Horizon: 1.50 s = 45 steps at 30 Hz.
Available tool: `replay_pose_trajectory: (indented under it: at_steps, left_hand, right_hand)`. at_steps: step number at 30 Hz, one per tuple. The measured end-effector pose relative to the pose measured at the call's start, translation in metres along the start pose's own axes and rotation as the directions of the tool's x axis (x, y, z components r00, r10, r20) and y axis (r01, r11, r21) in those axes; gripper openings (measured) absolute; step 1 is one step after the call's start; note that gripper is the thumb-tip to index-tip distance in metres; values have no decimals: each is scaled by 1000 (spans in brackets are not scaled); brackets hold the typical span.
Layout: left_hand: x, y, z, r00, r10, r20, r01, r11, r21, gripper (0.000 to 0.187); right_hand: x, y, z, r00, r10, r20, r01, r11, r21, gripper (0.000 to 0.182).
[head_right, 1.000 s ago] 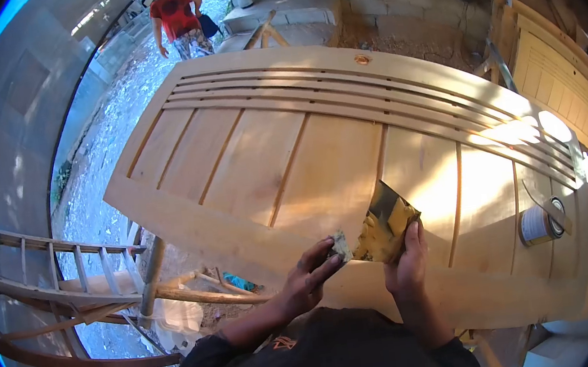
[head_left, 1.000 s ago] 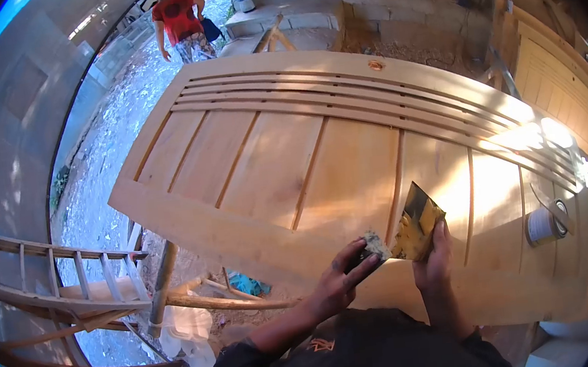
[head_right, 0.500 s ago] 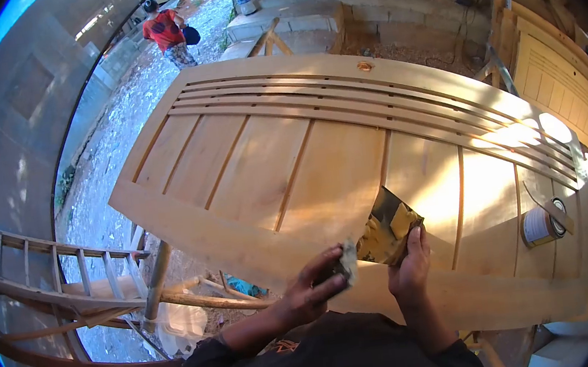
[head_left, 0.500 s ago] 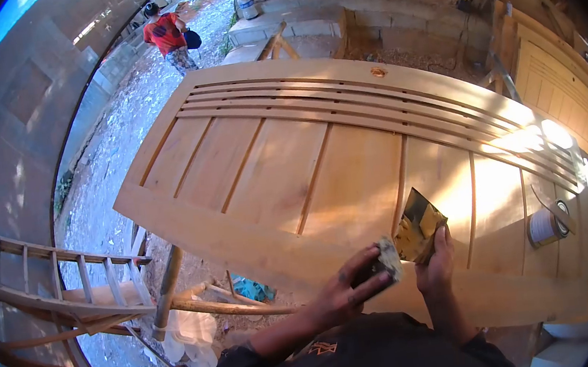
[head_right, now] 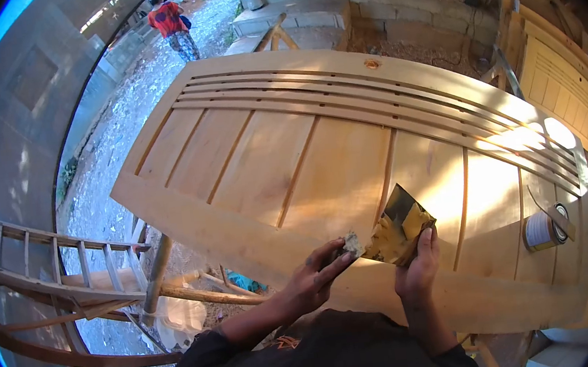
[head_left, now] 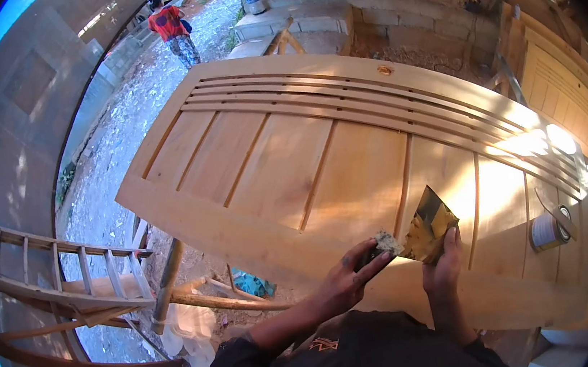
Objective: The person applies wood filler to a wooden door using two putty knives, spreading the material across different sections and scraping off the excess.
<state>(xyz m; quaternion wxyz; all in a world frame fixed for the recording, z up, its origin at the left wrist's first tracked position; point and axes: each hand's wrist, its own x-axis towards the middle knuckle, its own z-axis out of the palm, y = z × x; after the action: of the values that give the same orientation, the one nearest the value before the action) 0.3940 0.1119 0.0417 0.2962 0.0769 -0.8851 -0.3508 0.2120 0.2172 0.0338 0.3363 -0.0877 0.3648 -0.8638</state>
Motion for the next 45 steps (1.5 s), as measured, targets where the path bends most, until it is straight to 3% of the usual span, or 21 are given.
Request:
replay_pose_trajectory:
  at_steps: [4, 5, 9, 12, 15, 18, 19, 22, 25, 28, 32, 37, 40, 45]
  left_hand:
    - [10, 17, -1, 954, 253, -158, -265, 963, -57, 64]
    - [7, 16, 2, 957, 267, -113, -272, 962, -24, 66]
    - [3, -1, 1, 992, -121, 29, 123, 991, -62, 67]
    - [9, 12, -4, 984, 115, -135, -117, 993, -8, 69]
    - [10, 15, 4, 965, 244, -101, -241, 970, 38, 71]
    - [11, -1, 0, 985, -162, 55, 159, 986, 58, 70]
    - [11, 0, -4, 986, -159, 41, 156, 985, 75, 69]
    - [19, 18, -11, 993, 106, -50, -100, 990, 103, 70]
    - [12, 2, 4, 998, 50, -36, -43, 982, 181, 71]
    - [17, -8, -5, 991, -130, -24, 132, 972, 193, 73]
    - [21, 7, -5, 986, 161, -35, -153, 974, 167, 75]
    - [16, -17, -8, 987, -158, -16, 158, 969, 192, 71]
    - [24, 0, -39, 992, -121, 35, 91, 883, 461, 69]
    - [3, 7, -70, 896, -427, 121, 194, 622, 759, 51]
  right_hand:
    - [-1, 0, 0, 1000, -4, -13, 4, 1000, -19, 37]
    - [0, 0, 1, 1000, -4, -17, 4, 1000, -21, 37]
    - [1, 2, 1, 999, -31, 18, 31, 1000, 3, 38]
    - [-1, 3, 0, 1000, -10, 1, 10, 1000, 8, 38]
    - [1, 6, 0, 1000, 0, -11, 0, 1000, 0, 38]
    - [1, 7, 0, 1000, -13, 4, 13, 1000, -5, 37]
    - [1, 5, 0, 1000, -10, 6, 10, 1000, -2, 37]
    - [-1, 6, -1, 1000, 2, -23, -2, 1000, 14, 37]
    - [0, 4, 2, 999, -14, -36, 14, 1000, 7, 36]
    - [0, 2, 1, 1000, -17, -6, 17, 1000, 9, 36]
    - [-1, 6, -2, 1000, -2, -11, 2, 1000, -8, 37]
    - [-2, 0, 4, 999, -10, -37, 10, 1000, 11, 36]
    - [-4, -2, -1, 1000, -8, -13, 8, 1000, 1, 36]
    - [-2, 1, -8, 999, 42, -12, -41, 999, 23, 36]
